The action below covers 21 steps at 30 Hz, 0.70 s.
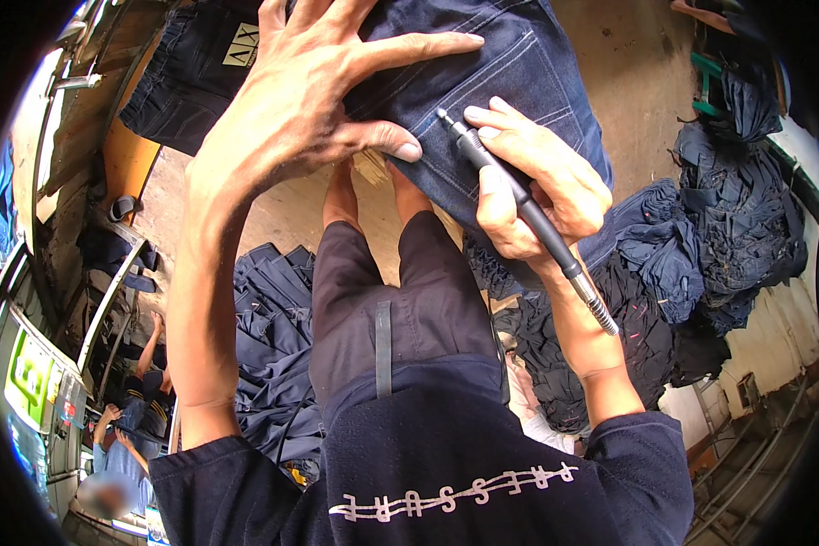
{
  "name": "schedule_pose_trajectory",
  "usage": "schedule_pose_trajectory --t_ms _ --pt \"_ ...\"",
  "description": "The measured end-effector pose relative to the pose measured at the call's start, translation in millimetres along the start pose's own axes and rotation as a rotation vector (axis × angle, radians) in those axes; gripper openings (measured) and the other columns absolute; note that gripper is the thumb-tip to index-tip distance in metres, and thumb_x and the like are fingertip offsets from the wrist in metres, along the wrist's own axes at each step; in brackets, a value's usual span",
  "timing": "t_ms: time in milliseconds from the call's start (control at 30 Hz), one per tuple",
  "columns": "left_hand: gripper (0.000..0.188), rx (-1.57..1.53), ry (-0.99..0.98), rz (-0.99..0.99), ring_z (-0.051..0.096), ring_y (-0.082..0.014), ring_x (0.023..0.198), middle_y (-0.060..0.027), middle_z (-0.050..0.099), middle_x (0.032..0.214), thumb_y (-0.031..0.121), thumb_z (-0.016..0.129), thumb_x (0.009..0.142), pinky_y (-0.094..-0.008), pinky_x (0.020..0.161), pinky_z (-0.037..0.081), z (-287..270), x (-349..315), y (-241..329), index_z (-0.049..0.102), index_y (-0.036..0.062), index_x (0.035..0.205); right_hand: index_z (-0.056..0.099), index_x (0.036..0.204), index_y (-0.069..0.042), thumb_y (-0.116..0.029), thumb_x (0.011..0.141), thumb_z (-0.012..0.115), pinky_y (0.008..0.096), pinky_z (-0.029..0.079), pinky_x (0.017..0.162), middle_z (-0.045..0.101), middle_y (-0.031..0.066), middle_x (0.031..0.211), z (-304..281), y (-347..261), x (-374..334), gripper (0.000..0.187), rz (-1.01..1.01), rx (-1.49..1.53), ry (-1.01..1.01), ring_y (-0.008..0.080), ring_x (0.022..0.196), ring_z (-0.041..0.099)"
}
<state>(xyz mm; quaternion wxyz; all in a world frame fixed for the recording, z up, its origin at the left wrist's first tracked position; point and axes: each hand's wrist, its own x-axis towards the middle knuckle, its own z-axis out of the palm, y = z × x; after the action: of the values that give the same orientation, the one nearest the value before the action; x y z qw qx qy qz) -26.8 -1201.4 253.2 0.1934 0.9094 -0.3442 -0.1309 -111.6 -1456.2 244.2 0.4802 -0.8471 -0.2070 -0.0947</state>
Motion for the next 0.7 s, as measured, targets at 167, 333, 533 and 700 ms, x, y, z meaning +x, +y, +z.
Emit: schedule_pose_trajectory --t_ms 167,333,533,700 --pt "0.089 -0.026 -0.006 -0.022 0.005 -0.0441 0.17 -0.0198 0.016 0.184 0.087 0.074 0.08 -0.0708 0.133 -0.001 0.0 1.2 2.3 0.061 0.0452 0.157 0.075 0.11 0.013 -0.004 0.09 0.069 0.0559 0.061 0.105 0.08 0.0301 0.105 -5.5 7.1 1.7 0.027 -0.002 0.087 0.029 0.0415 0.105 0.081" --pt "0.088 -0.057 0.027 -0.067 0.008 -0.0424 0.17 -0.018 0.02 0.183 0.082 0.078 0.08 -0.0685 0.133 0.002 -3.4 6.3 7.4 0.062 0.0407 0.157 0.073 0.113 0.014 -0.004 0.093 0.067 0.0574 0.06 0.107 0.079 0.0309 0.108 -22.9 27.7 14.1 0.028 -0.01 0.073 0.009 0.0414 0.108 0.08" --pt "0.092 -0.023 -0.047 -0.107 0.008 -0.0418 0.17 -0.0172 0.019 0.183 0.08 0.081 0.078 -0.0679 0.134 0.003 -10.2 9.1 9.6 0.062 0.0386 0.158 0.075 0.101 0.015 -0.001 0.085 0.069 0.0571 0.063 0.102 0.08 0.0303 0.097 -20.8 27.9 16.5 0.023 -0.088 0.053 -0.055 0.0431 0.101 0.082" --pt "0.093 -0.137 -0.02 -0.124 0.007 -0.0421 0.17 -0.0171 0.018 0.184 0.08 0.081 0.077 -0.0678 0.134 0.002 -16.9 11.6 17.1 0.063 0.039 0.158 0.075 0.102 0.015 -0.001 0.084 0.07 0.0572 0.063 0.102 0.08 0.0301 0.097 -21.5 26.6 20.4 0.024 -0.091 0.063 -0.071 0.0431 0.101 0.082"
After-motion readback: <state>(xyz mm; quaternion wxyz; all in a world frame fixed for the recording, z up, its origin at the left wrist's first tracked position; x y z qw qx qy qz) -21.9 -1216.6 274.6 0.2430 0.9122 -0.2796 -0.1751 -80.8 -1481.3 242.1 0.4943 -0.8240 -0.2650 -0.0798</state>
